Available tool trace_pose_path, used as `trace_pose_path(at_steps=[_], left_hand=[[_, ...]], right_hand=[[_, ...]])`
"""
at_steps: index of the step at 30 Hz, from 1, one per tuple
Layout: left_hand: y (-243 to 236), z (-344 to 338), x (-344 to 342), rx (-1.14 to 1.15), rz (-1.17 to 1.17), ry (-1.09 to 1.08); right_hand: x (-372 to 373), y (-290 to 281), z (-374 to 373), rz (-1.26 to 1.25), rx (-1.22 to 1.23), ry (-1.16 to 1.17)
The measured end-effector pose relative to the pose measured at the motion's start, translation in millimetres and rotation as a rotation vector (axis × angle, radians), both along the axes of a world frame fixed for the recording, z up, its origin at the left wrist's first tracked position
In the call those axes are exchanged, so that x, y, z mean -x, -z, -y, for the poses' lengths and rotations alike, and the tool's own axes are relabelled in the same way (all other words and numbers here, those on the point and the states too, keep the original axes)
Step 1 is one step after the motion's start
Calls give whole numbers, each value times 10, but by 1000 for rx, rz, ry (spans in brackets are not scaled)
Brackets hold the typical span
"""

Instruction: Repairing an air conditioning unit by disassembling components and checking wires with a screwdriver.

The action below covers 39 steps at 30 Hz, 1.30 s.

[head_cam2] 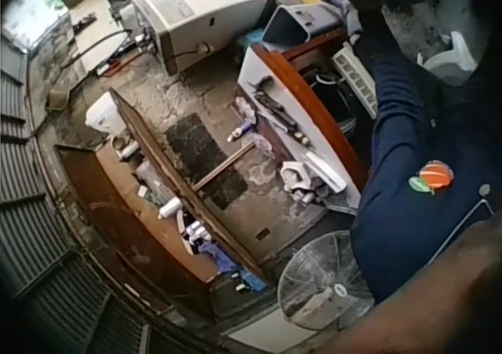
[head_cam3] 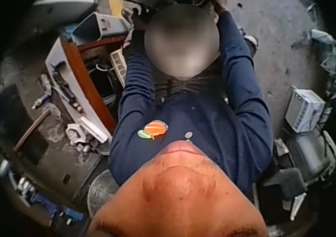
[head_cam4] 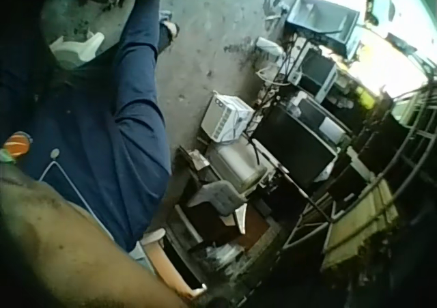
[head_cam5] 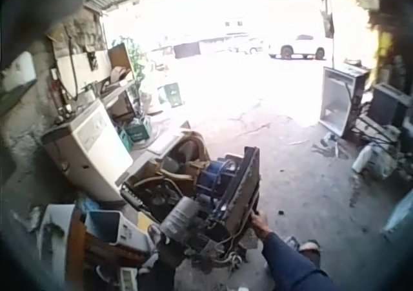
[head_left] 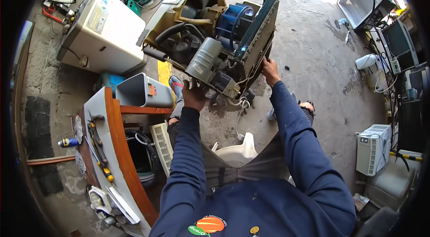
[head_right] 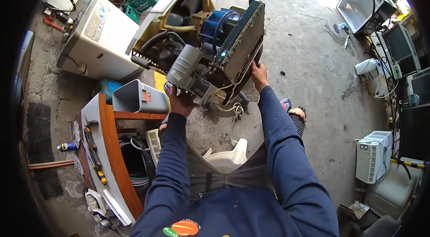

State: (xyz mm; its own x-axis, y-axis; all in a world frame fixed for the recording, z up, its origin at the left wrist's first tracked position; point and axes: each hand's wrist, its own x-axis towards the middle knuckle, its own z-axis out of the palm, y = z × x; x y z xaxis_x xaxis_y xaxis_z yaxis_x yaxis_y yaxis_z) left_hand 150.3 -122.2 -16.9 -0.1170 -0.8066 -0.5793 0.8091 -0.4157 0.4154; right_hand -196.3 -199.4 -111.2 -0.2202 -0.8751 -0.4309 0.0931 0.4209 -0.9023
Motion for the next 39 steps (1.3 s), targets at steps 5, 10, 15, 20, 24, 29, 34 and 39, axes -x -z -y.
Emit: trace_pose_path(at_steps=[5, 10, 15, 20, 24, 29, 34, 39], left_hand=[[23, 295, -453, 73, 55, 44], [-66, 281, -530, 4, 236, 16], [-127, 59, -296, -35, 344, -71], [791, -630, -67, 144, 1113, -602], [1027, -1403, 602, -160, 532, 10], [537, -1568, 1129, -354, 13, 497], [583, -996, 1107, -117, 208, -105], [625, -1626, 1739, 625, 808, 556]], right_hand=[[-370, -66, -310, -26, 16, 104], [-438, -340, -635, 51, 7, 80], [-227, -219, -1055, -32, -89, 46], [-525, 144, -1621, -587, -167, -352], [-752, 364, -1940, -258, 57, -293], [-1093, 148, -2187, -304, 28, -400], [-1232, 16, -2486, -50, -2, -376], [-679, 259, -2297, 704, -116, 146]])
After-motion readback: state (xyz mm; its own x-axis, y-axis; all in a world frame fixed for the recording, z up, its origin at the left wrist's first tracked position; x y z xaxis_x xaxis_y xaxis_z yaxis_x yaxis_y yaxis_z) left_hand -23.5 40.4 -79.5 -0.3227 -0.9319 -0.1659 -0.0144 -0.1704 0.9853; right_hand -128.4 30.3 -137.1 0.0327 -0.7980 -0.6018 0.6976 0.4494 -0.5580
